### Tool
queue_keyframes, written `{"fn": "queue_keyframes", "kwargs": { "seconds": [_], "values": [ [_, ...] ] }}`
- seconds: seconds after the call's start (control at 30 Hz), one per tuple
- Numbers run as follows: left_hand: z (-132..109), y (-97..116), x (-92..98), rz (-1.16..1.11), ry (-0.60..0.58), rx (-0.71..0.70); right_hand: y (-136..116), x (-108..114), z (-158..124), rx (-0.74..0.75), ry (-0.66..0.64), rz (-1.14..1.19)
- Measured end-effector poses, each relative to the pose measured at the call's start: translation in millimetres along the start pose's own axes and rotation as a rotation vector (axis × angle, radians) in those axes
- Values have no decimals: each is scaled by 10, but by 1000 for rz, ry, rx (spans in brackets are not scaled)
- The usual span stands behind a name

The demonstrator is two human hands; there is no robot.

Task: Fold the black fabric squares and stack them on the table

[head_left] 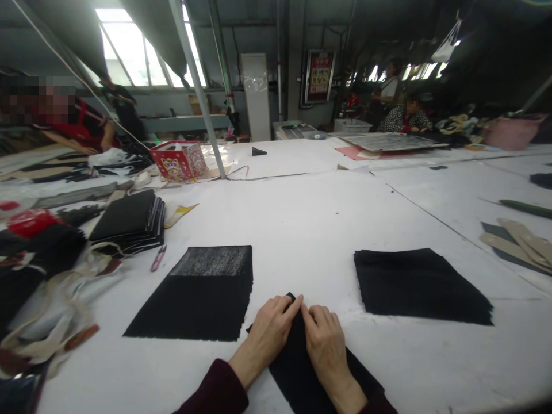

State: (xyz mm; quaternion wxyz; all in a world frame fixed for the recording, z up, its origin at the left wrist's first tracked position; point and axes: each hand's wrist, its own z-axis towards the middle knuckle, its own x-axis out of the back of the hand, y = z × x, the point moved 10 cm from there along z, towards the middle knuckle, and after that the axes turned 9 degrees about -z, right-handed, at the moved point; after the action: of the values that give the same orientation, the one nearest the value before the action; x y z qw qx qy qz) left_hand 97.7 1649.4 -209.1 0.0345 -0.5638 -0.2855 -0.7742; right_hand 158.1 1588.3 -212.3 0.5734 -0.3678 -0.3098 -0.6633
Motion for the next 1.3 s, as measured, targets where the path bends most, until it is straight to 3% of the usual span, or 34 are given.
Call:
{"fn": "queue_keyframes", "kwargs": {
  "seconds": [0.4, 0.9, 1.2, 1.3],
  "values": [
    [-17, -160, -106, -24, 13, 54, -65, -65, -7, 47, -29, -59],
    [-1, -222, -86, -70, 20, 94, -99, -39, 19, 52, -14, -68],
    [-5, -214, 260, 93, 142, 121, -111, -34, 23, 53, -20, -69],
    [-8, -81, 198, 88, 102, 18, -119, -48, 33, 48, -33, -78]
  ]
}}
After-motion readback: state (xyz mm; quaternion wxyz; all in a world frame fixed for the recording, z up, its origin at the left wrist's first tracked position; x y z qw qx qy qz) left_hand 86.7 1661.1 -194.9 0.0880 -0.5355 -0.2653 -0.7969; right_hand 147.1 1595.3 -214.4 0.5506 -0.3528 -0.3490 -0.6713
